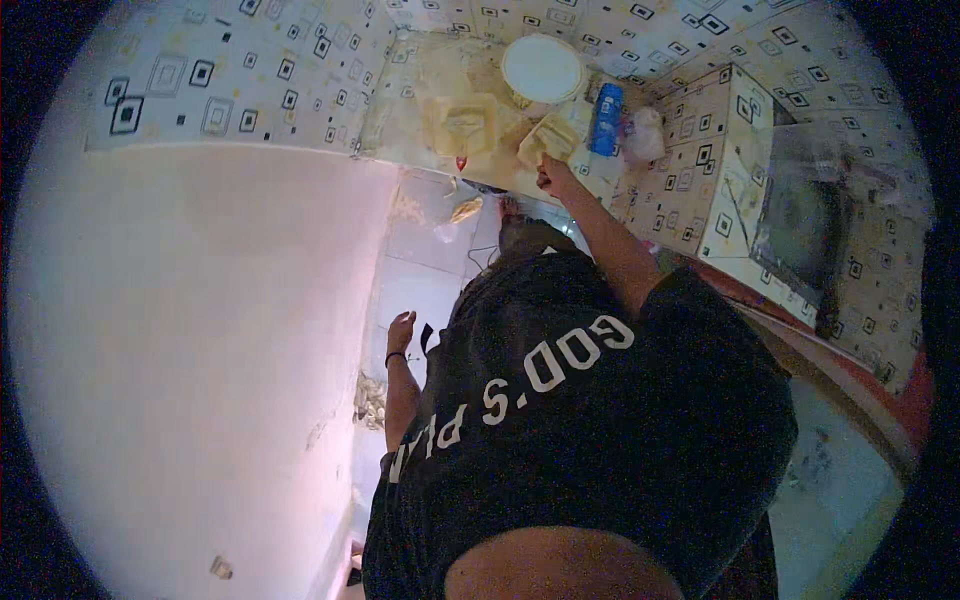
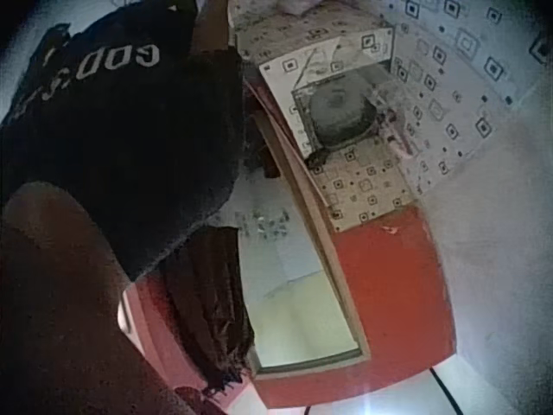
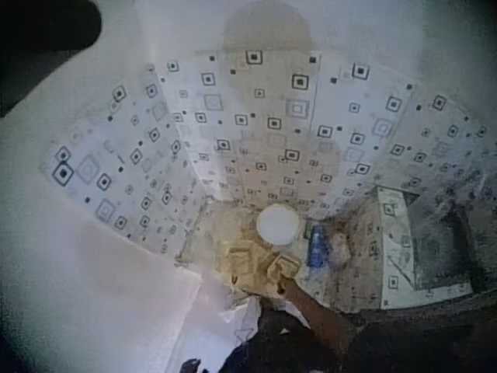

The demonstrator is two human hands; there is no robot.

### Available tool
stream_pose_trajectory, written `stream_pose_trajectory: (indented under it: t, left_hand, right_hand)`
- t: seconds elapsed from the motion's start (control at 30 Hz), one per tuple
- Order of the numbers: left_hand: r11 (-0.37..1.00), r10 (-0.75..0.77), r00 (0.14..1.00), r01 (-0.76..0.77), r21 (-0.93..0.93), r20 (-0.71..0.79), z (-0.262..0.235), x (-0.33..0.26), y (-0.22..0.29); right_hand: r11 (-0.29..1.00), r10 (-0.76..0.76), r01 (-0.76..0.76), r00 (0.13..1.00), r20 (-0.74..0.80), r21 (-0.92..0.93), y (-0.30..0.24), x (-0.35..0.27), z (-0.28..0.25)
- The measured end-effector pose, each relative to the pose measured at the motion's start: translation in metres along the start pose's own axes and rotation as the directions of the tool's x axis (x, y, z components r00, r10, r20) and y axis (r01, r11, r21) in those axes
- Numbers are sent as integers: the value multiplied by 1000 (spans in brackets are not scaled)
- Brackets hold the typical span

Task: The recorder uses a putty knife to scrape the grout lines between floor tiles, then washes hands and equipment.

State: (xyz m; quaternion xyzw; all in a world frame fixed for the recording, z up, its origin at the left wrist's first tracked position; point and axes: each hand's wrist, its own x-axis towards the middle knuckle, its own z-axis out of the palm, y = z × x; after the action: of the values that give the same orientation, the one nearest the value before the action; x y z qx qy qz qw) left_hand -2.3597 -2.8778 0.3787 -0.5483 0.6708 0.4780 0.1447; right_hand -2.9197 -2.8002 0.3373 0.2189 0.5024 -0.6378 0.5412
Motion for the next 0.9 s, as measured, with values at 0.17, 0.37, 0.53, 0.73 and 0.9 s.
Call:
stream_pose_trajectory:
  t: [0.17,0.37,0.53,0.73,0.9]
  left_hand:
    - [947,-260,964,242,-213,-59,-8,20,16]
    - [948,198,965,-145,282,-169,-60,75,50]
    - [927,318,932,-268,262,-171,-128,143,56]
    - [921,358,933,-347,177,-30,-184,236,95]
    - [819,463,872,-489,300,157,-161,286,157]
  right_hand:
    - [978,-104,99,994,-20,-184,-59,-96,-3]
    - [935,-186,133,973,-136,-329,-70,-134,-21]
    - [878,-266,172,951,-157,-446,-58,-151,10]
    - [472,-654,318,752,-84,-822,-39,-129,30]
    - [335,-753,81,622,-215,-939,-5,-105,27]
